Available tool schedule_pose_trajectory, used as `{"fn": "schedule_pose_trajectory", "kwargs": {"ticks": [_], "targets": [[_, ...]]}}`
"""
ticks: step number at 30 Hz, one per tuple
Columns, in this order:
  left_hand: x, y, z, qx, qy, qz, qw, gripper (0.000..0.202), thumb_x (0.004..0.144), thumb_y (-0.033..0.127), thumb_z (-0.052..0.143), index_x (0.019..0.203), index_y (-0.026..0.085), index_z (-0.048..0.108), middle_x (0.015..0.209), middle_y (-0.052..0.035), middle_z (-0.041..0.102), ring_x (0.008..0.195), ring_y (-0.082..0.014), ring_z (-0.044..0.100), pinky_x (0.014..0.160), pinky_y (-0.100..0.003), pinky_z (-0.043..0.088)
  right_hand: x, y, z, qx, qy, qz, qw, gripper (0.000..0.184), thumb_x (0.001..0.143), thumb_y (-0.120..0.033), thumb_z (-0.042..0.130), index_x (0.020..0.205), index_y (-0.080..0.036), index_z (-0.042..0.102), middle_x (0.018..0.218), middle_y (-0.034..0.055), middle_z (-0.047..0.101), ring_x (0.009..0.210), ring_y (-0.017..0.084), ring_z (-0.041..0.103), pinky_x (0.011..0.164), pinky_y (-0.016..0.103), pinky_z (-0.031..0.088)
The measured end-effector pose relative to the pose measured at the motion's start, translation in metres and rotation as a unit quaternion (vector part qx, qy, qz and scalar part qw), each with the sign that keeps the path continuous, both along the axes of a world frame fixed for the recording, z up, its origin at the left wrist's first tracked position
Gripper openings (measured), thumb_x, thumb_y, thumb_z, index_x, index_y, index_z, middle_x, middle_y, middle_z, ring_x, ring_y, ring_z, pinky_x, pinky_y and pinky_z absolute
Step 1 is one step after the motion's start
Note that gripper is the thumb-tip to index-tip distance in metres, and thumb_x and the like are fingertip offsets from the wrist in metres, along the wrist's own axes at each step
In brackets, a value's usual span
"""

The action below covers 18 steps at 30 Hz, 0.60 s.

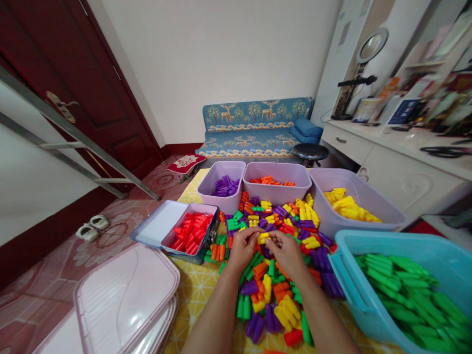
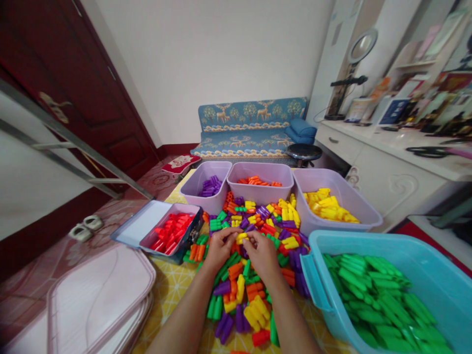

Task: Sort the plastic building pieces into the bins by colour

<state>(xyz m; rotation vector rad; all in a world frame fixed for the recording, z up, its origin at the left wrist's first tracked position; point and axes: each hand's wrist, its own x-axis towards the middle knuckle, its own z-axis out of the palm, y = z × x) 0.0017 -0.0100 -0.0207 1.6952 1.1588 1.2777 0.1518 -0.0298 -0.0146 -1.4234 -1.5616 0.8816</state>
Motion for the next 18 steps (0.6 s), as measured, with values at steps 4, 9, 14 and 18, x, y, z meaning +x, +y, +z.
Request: {"fn": "schedule_pose_trajectory", "kwargs": {"ticks": [4, 9, 14, 18], "targets": [[0.001, 0.001, -0.002, -0.009, -0.014, 0.002, 1.000, 0.022, 0.086, 0.022, 0.053, 0.095, 0.017, 0.072, 0.093, -0.0057, 0.074, 0.088, -0.0177, 0.068, 0.082, -0.028, 0.051, 0.008, 0.001, 0.003, 0.006, -0.050, 0.001, 0.999, 0.017, 0.078, -0.030, 0.054, 0.085, -0.019, 0.066, 0.067, 0.0009, 0.065, 0.061, 0.017, 0.060, 0.057, 0.027, 0.045], [0.001, 0.002, -0.004, -0.030, -0.030, -0.003, 0.999, 0.022, 0.087, 0.024, 0.053, 0.097, 0.016, 0.071, 0.087, -0.0064, 0.074, 0.078, -0.0170, 0.069, 0.074, -0.027, 0.054, 0.024, 0.001, 0.019, 0.001, -0.012, 0.003, 1.000, 0.013, 0.074, -0.029, 0.061, 0.079, -0.018, 0.067, 0.062, 0.0007, 0.063, 0.058, 0.016, 0.058, 0.054, 0.026, 0.044], [0.001, 0.003, -0.005, -0.026, -0.020, 0.003, 0.999, 0.022, 0.086, 0.024, 0.054, 0.097, 0.016, 0.071, 0.085, -0.0063, 0.074, 0.080, -0.0181, 0.069, 0.075, -0.028, 0.054, 0.017, -0.005, 0.046, 0.183, 0.333, -0.211, 0.901, 0.038, 0.086, -0.040, 0.053, 0.118, -0.021, 0.056, 0.105, 0.0072, 0.066, 0.083, 0.017, 0.064, 0.076, 0.033, 0.051], [0.001, 0.002, -0.005, -0.026, -0.022, 0.006, 0.999, 0.023, 0.086, 0.026, 0.054, 0.096, 0.016, 0.071, 0.084, -0.0063, 0.074, 0.079, -0.0179, 0.069, 0.076, -0.029, 0.054, 0.011, -0.007, 0.040, 0.185, 0.335, -0.236, 0.893, 0.039, 0.088, -0.042, 0.050, 0.121, -0.021, 0.055, 0.114, 0.0099, 0.064, 0.091, 0.019, 0.064, 0.078, 0.035, 0.050]]}}
